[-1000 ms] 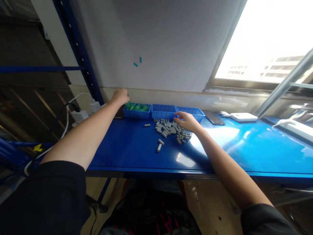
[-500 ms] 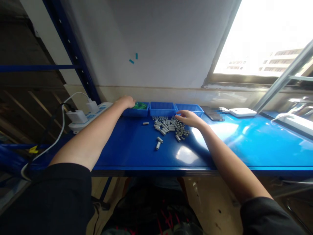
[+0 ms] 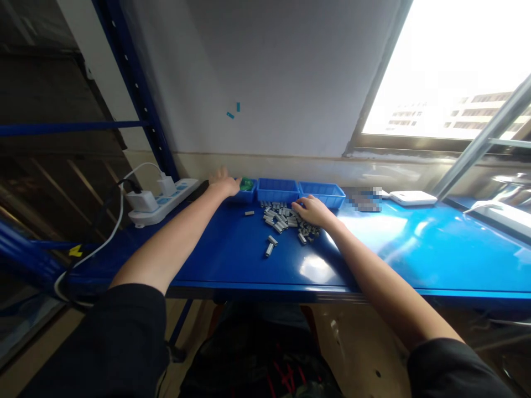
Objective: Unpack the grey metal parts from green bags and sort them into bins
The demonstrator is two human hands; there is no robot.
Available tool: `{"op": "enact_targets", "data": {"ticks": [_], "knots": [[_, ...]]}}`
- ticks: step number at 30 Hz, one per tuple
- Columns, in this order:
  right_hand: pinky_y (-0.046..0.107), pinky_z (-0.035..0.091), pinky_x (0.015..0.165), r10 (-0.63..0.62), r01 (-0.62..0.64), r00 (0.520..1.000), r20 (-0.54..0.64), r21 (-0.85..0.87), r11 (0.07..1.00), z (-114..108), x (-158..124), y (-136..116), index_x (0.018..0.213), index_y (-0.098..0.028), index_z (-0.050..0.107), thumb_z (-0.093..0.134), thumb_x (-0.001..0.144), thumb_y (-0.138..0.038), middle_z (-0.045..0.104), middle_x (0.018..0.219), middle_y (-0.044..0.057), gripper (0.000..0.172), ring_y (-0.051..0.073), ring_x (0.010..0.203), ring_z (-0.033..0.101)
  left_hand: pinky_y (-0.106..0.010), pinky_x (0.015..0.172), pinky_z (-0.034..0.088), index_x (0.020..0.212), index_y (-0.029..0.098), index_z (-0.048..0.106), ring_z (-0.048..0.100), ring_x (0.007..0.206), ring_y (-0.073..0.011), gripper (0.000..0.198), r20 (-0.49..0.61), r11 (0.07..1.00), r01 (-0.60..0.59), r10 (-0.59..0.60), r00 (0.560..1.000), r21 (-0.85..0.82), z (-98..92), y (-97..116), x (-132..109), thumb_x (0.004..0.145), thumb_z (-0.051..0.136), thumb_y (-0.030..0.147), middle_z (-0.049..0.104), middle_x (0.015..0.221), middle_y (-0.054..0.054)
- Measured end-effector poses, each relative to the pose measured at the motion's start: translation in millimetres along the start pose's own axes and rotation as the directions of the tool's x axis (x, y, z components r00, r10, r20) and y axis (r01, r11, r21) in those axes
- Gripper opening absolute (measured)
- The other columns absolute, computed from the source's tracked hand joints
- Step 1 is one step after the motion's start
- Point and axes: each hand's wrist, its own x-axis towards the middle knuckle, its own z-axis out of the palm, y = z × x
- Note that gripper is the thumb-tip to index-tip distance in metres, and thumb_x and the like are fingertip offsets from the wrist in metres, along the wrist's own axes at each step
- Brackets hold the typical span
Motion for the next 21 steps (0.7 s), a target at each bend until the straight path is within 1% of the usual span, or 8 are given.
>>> {"op": "enact_targets", "data": {"ticks": [2, 5, 7, 9, 13, 15, 17, 21], "knots": [[0.033, 0.043, 0.089, -0.023, 0.023, 1.0, 0.001, -0.013, 1.0, 6, 0, -3, 0.11, -0.016, 0.068, 0.041, 0.094, -0.049, 0.064, 0.101, 0.014, 0.046, 0.024, 0.099, 0.06, -0.058, 0.102, 0.032, 0.14, 0.006, 0.045, 0.032, 0.133, -0.0422, 0.066, -0.159, 1.0, 0.018, -0.018, 0.987, -0.005, -1.1, 6, -20, 0.093, 0.026, 0.049, 0.034, 0.148, -0.026], [0.034, 0.043, 0.091, -0.024, 0.024, 1.0, 0.019, 0.025, 0.999, 13, 0, -8, 0.116, -0.015, 0.065, 0.041, 0.093, -0.052, 0.061, 0.108, 0.016, 0.049, 0.025, 0.102, 0.059, -0.052, 0.107, 0.029, 0.14, 0.011, 0.044, 0.033, 0.134, -0.0366, 0.058, -0.304, 0.958, -0.278, 0.245, 0.921, -0.072, -0.4, 21, -56, 0.095, 0.028, 0.045, 0.038, 0.145, -0.021], [0.034, 0.043, 0.091, -0.007, 0.007, 1.0, 0.012, 0.062, 0.998, 14, 1, -9, 0.116, -0.015, 0.064, 0.045, 0.091, -0.053, 0.061, 0.109, 0.015, 0.049, 0.025, 0.103, 0.059, -0.045, 0.11, 0.03, 0.137, 0.013, 0.048, 0.037, 0.132, -0.0314, 0.055, -0.275, 0.834, -0.541, 0.497, 0.823, -0.113, 4.6, 33, -77, 0.095, 0.033, 0.046, 0.044, 0.14, -0.019], [0.033, 0.044, 0.09, -0.011, 0.011, 1.0, 0.002, 0.107, 0.994, 11, 2, -10, 0.112, -0.015, 0.066, 0.051, 0.089, -0.051, 0.062, 0.106, 0.013, 0.046, 0.024, 0.101, 0.059, -0.042, 0.11, 0.031, 0.138, 0.016, 0.047, 0.037, 0.133, -0.0286, 0.053, -0.2, 0.715, -0.677, 0.647, 0.735, -0.176, 13.2, 44, -90, 0.095, 0.036, 0.046, 0.044, 0.141, -0.016], [0.029, 0.045, 0.083, -0.04, 0.041, 0.999, -0.01, 0.204, 0.978, 7, 3, -13, 0.099, -0.015, 0.07, 0.055, 0.087, -0.043, 0.064, 0.094, 0.009, 0.034, 0.019, 0.089, 0.06, -0.043, 0.109, 0.033, 0.141, 0.019, 0.043, 0.037, 0.135, -0.0284, 0.06, -0.014, 0.736, -0.601, 0.629, 0.778, -0.313, 29.8, 57, -91, 0.095, 0.03, 0.054, 0.039, 0.147, -0.014], [0.03, 0.045, 0.085, -0.012, 0.023, 0.999, -0.051, 0.213, 0.977, 8, 4, -15, 0.102, -0.014, 0.069, 0.056, 0.086, -0.042, 0.063, 0.095, 0.009, 0.035, 0.019, 0.091, 0.06, -0.046, 0.108, 0.033, 0.141, 0.021, 0.043, 0.037, 0.134, -0.0299, 0.063, 0.043, 0.759, -0.56, 0.606, 0.795, -0.332, 33.4, 61, -85, 0.094, 0.026, 0.059, 0.039, 0.147, -0.014], [0.032, 0.044, 0.089, 0.017, -0.003, 0.997, -0.072, 0.192, 0.981, 11, 4, -17, 0.11, -0.014, 0.067, 0.058, 0.085, -0.045, 0.062, 0.102, 0.011, 0.041, 0.022, 0.097, 0.059, -0.047, 0.106, 0.034, 0.139, 0.022, 0.045, 0.039, 0.133, -0.0311, 0.065, 0.049, 0.763, -0.555, 0.601, 0.797, -0.331, 34.6, 63, -80, 0.093, 0.025, 0.062, 0.042, 0.145, -0.014], [0.033, 0.043, 0.092, -0.037, 0.036, 0.999, 0.01, 0.127, 0.991, 14, 6, -16, 0.111, -0.012, 0.067, 0.057, 0.084, -0.047, 0.064, 0.106, 0.014, 0.046, 0.025, 0.102, 0.059, -0.042, 0.102, 0.039, 0.131, 0.022, 0.053, 0.046, 0.123, -0.0292, 0.062, -0.001, 0.755, -0.568, 0.601, 0.799, -0.329, 36.7, 67, -76, 0.091, 0.03, 0.064, 0.053, 0.132, -0.012]]}}
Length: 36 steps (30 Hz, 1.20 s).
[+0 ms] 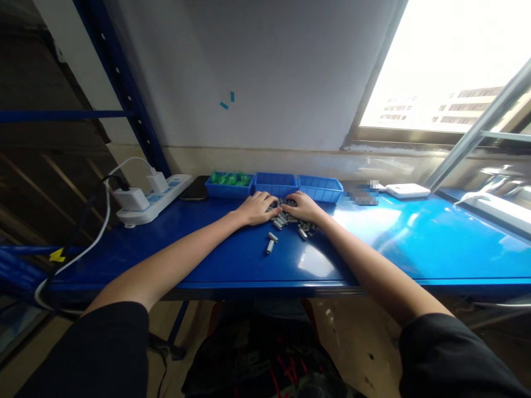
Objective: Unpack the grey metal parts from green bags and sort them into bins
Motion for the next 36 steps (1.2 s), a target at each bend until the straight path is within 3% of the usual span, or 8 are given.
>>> {"op": "enact_targets", "data": {"ticks": [5, 11, 13, 16, 19, 27, 32, 36], "knots": [[0.03, 0.044, 0.089, -0.08, 0.081, 0.997, -0.01, 0.089, 0.993, -1, 0, 2, 0.103, -0.013, 0.068, 0.058, 0.084, -0.04, 0.065, 0.1, 0.01, 0.035, 0.02, 0.095, 0.059, -0.04, 0.098, 0.041, 0.124, 0.019, 0.057, 0.05, 0.114, -0.0272, 0.055, -0.065, 1.0, 0.0, -0.001, 0.998, -0.005, 3.4, 4, -4, 0.094, 0.03, 0.057, 0.056, 0.122, -0.013], [0.043, 0.037, 0.099, -0.049, 0.024, 0.938, -0.342, -0.076, 0.997, -7, 1, -1, 0.122, -0.015, 0.06, 0.053, 0.086, -0.038, 0.057, 0.118, 0.016, 0.043, 0.03, 0.114, 0.048, -0.045, 0.104, 0.034, 0.125, 0.017, 0.057, 0.042, 0.127, -0.031, 0.045, -0.335, 0.98, 0.088, -0.024, 0.942, 0.177, -7.3, 5, -6, 0.094, 0.039, 0.044, 0.05, 0.133, -0.015], [0.047, 0.032, 0.104, -0.061, 0.003, 0.919, -0.39, -0.147, 0.989, -9, 5, 3, 0.131, -0.017, 0.054, 0.052, 0.087, -0.042, 0.052, 0.129, 0.017, 0.05, 0.032, 0.123, 0.043, -0.045, 0.107, 0.032, 0.129, 0.017, 0.054, 0.039, 0.131, -0.0311, 0.044, -0.388, 0.967, 0.126, -0.031, 0.921, 0.222, -11.5, -4, -2, 0.095, 0.036, 0.038, 0.046, 0.139, -0.015], [0.049, 0.029, 0.108, -0.084, 0.021, 0.953, -0.29, -0.213, 0.977, -7, 15, 15, 0.128, -0.017, 0.057, 0.055, 0.085, -0.048, 0.053, 0.133, 0.016, 0.053, 0.033, 0.124, 0.045, -0.046, 0.103, 0.037, 0.137, 0.015, 0.047, 0.043, 0.127, -0.0325, 0.046, -0.315, 0.946, 0.197, -0.11, 0.943, 0.259, -12.7, -19, 5, 0.094, 0.037, 0.025, 0.044, 0.141, -0.017], [0.046, 0.036, 0.103, -0.091, 0.044, 0.971, -0.219, -0.212, 0.976, -2, 21, 25, 0.116, -0.018, 0.064, 0.056, 0.085, -0.044, 0.059, 0.128, 0.013, 0.042, 0.031, 0.115, 0.054, -0.045, 0.098, 0.042, 0.137, 0.014, 0.048, 0.052, 0.117, -0.0319, 0.047, -0.251, 0.939, 0.204, -0.135, 0.959, 0.275, -10.1, -29, 8, 0.091, 0.038, 0.017, 0.048, 0.135, -0.017], [0.037, 0.047, 0.09, -0.1, 0.089, 0.955, -0.28, -0.049, 0.995, -8, 17, 30, 0.094, -0.02, 0.071, 0.055, 0.085, -0.035, 0.065, 0.111, 0.009, 0.024, 0.025, 0.097, 0.063, -0.037, 0.093, 0.047, 0.121, 0.014, 0.061, 0.058, 0.103, -0.0252, 0.037, -0.256, 0.976, 0.118, -0.069, 0.964, 0.182, -20.2, -32, -4, 0.091, 0.04, 0.018, 0.053, 0.115, -0.013], [0.036, 0.048, 0.089, -0.133, 0.135, 0.95, -0.283, -0.012, 0.991, -12, 8, 29, 0.091, -0.02, 0.072, 0.059, 0.082, -0.032, 0.064, 0.107, 0.009, 0.021, 0.024, 0.096, 0.063, -0.035, 0.097, 0.047, 0.122, 0.011, 0.06, 0.058, 0.106, -0.0246, 0.038, -0.238, 0.987, 0.095, -0.062, 0.969, 0.127, -22.6, -23, -12, 0.094, 0.036, 0.021, 0.051, 0.121, -0.014], [0.039, 0.046, 0.092, -0.12, 0.116, 0.956, -0.268, -0.029, 0.993, -13, 5, 25, 0.094, -0.02, 0.071, 0.058, 0.083, -0.034, 0.063, 0.11, 0.009, 0.022, 0.025, 0.098, 0.062, -0.042, 0.106, 0.04, 0.131, 0.008, 0.052, 0.051, 0.12, -0.0311, 0.044, -0.231, 0.982, 0.114, -0.076, 0.97, 0.154, -21.4, -23, -11, 0.091, 0.044, 0.025, 0.046, 0.131, -0.018]]}}
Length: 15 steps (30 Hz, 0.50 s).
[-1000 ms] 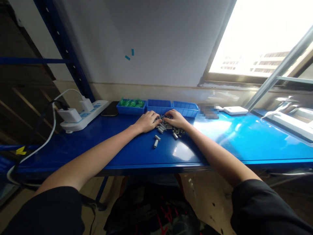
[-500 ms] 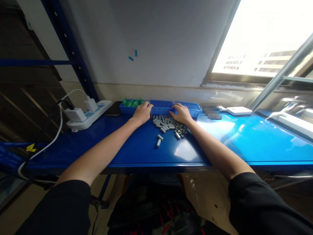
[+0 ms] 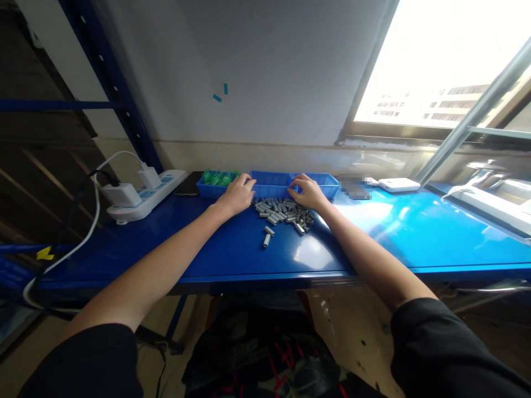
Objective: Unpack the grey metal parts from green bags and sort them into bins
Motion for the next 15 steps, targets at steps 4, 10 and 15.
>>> {"op": "enact_targets", "data": {"ticks": [4, 10, 15], "knots": [[0.043, 0.045, 0.093, 0.033, -0.033, 0.999, 0.003, -0.044, 0.998, 1, 1, -3, 0.094, -0.02, 0.071, 0.056, 0.085, -0.039, 0.062, 0.109, 0.011, 0.026, 0.027, 0.104, 0.059, -0.046, 0.106, 0.039, 0.143, 0.012, 0.038, 0.048, 0.124, -0.0336, 0.061, 0.055, 1.0, 0.002, -0.003, 0.998, 0.024, -1.2, -15, 2, 0.086, 0.054, 0.027, 0.041, 0.138, -0.018], [0.042, 0.044, 0.094, 0.033, -0.031, 0.999, 0.027, -0.069, 0.997, 1, 2, -3, 0.097, -0.02, 0.069, 0.056, 0.084, -0.041, 0.063, 0.115, 0.011, 0.028, 0.028, 0.108, 0.057, -0.041, 0.108, 0.04, 0.136, 0.005, 0.044, 0.049, 0.126, -0.0313, 0.05, 0.069, 0.998, -0.054, 0.053, 0.996, 0.012, 10.3, -28, 17, 0.088, 0.046, 0.018, 0.045, 0.14, -0.019], [0.04, 0.045, 0.094, 0.041, -0.037, 0.998, 0.05, -0.076, 0.996, 0, 4, 0, 0.099, -0.019, 0.068, 0.057, 0.083, -0.041, 0.065, 0.114, 0.01, 0.028, 0.027, 0.106, 0.059, -0.041, 0.11, 0.038, 0.135, 0.006, 0.047, 0.046, 0.129, -0.0305, 0.05, -0.004, 0.997, -0.067, 0.067, 0.998, -0.025, 14.1, -26, 19, 0.087, 0.048, 0.018, 0.046, 0.139, -0.019]]}}
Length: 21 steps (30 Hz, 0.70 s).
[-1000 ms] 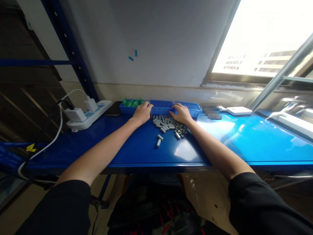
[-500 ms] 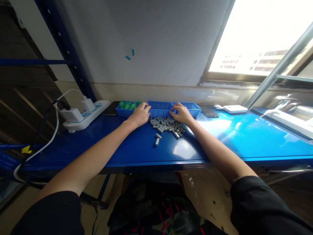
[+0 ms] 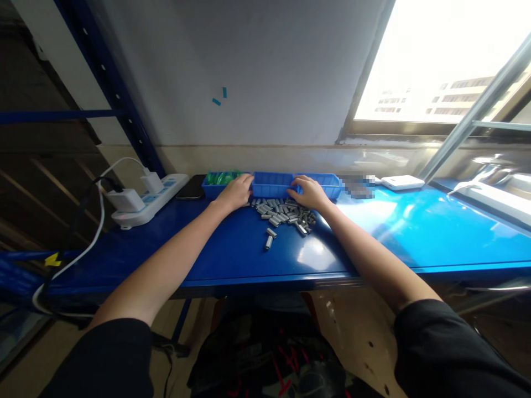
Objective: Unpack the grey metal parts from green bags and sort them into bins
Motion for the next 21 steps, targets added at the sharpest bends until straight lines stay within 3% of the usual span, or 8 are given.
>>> {"op": "enact_targets", "data": {"ticks": [6, 13, 17, 21], "knots": [[0.04, 0.045, 0.096, -0.013, 0.014, 1.0, -0.011, 0.009, 1.0, 0, 0, 4, 0.101, -0.019, 0.068, 0.058, 0.083, -0.04, 0.062, 0.123, 0.011, 0.029, 0.028, 0.111, 0.059, -0.037, 0.107, 0.041, 0.13, 0.012, 0.053, 0.052, 0.12, -0.0244, 0.043, -0.145, 0.999, 0.008, -0.013, 0.989, -0.038, -20.8, -2, -13, 0.091, 0.04, 0.024, 0.056, 0.126, -0.013], [0.04, 0.046, 0.096, -0.039, 0.04, 0.999, -0.026, 0.034, 0.999, 4, 6, 8, 0.094, -0.02, 0.07, 0.06, 0.082, -0.034, 0.066, 0.113, 0.01, 0.022, 0.027, 0.107, 0.061, -0.045, 0.109, 0.035, 0.136, 0.02, 0.05, 0.042, 0.134, -0.0265, 0.047, 0.081, 0.996, -0.003, -0.004, 0.997, 0.086, -16.3, 3, -3, 0.091, 0.045, 0.034, 0.046, 0.146, -0.009], [0.039, 0.047, 0.093, -0.046, 0.048, 0.998, -0.039, 0.054, 0.997, 6, 8, 10, 0.094, -0.02, 0.071, 0.061, 0.081, -0.033, 0.068, 0.108, 0.009, 0.021, 0.026, 0.103, 0.063, -0.045, 0.104, 0.038, 0.125, 0.02, 0.061, 0.048, 0.128, -0.028, 0.041, 0.086, 0.995, 0.051, -0.058, 0.995, 0.083, -12.6, 10, 4, 0.093, 0.043, 0.039, 0.053, 0.14, -0.009], [0.038, 0.047, 0.093, -0.054, 0.057, 0.997, -0.046, 0.063, 0.996, 6, 8, 11, 0.094, -0.02, 0.071, 0.061, 0.081, -0.033, 0.068, 0.108, 0.009, 0.021, 0.025, 0.102, 0.063, -0.042, 0.106, 0.037, 0.126, 0.021, 0.061, 0.048, 0.129, -0.0265, 0.041, 0.089, 0.996, 0.059, -0.064, 0.994, 0.062, -12.2, 8, 5, 0.093, 0.044, 0.038, 0.053, 0.141, -0.008]]}}
